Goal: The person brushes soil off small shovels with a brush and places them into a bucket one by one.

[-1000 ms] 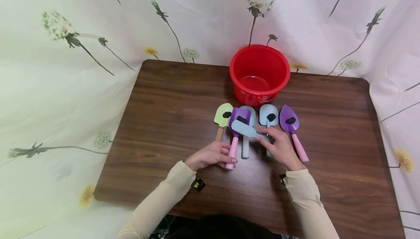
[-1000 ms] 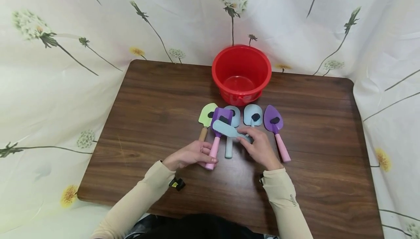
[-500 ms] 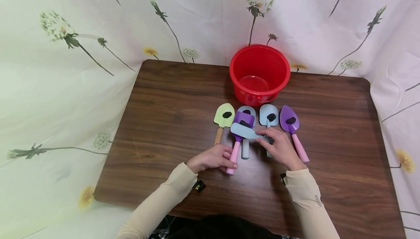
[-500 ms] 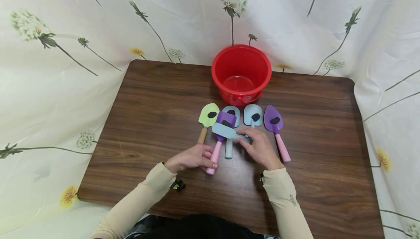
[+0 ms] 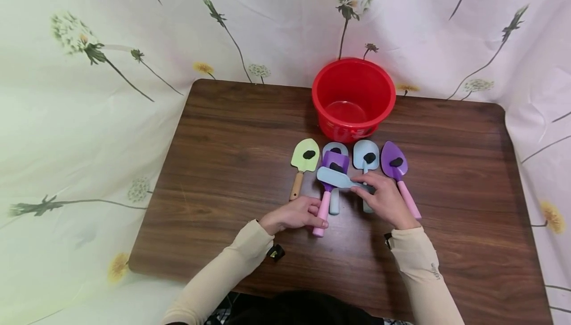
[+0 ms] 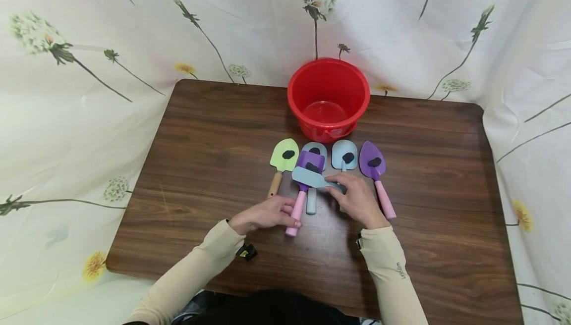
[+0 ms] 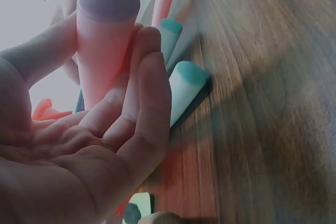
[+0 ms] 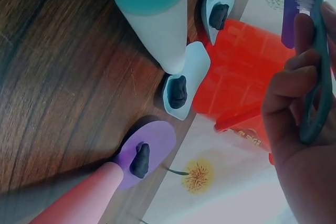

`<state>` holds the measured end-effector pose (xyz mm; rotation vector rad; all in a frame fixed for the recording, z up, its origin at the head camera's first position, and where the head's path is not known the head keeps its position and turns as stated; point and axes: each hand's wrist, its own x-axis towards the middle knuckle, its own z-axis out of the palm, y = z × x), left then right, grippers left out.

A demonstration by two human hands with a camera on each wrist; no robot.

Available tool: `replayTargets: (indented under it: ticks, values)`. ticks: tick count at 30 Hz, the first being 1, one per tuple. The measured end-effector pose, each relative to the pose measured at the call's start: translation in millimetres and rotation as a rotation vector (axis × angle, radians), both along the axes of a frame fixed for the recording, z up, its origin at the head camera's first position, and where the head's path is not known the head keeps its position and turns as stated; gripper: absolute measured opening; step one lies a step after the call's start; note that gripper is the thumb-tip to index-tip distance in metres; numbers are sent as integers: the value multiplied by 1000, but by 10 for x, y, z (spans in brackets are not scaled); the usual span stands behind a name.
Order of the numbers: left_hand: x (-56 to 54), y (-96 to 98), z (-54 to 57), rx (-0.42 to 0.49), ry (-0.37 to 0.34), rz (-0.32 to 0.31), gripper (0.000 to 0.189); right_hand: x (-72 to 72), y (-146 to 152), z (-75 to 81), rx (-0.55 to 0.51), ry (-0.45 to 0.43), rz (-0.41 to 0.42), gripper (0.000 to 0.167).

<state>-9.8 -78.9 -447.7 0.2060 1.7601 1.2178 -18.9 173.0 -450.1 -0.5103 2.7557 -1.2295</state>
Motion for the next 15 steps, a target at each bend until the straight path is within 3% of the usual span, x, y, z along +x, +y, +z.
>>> replayTargets:
  ticks: [8, 15]
  values:
    - [43, 2, -63, 51, -43, 4, 37, 19, 10, -52, -14, 28, 3, 26]
    - [65, 13, -59, 54, -19, -39, 35, 37, 67, -99, -22, 59, 5, 26]
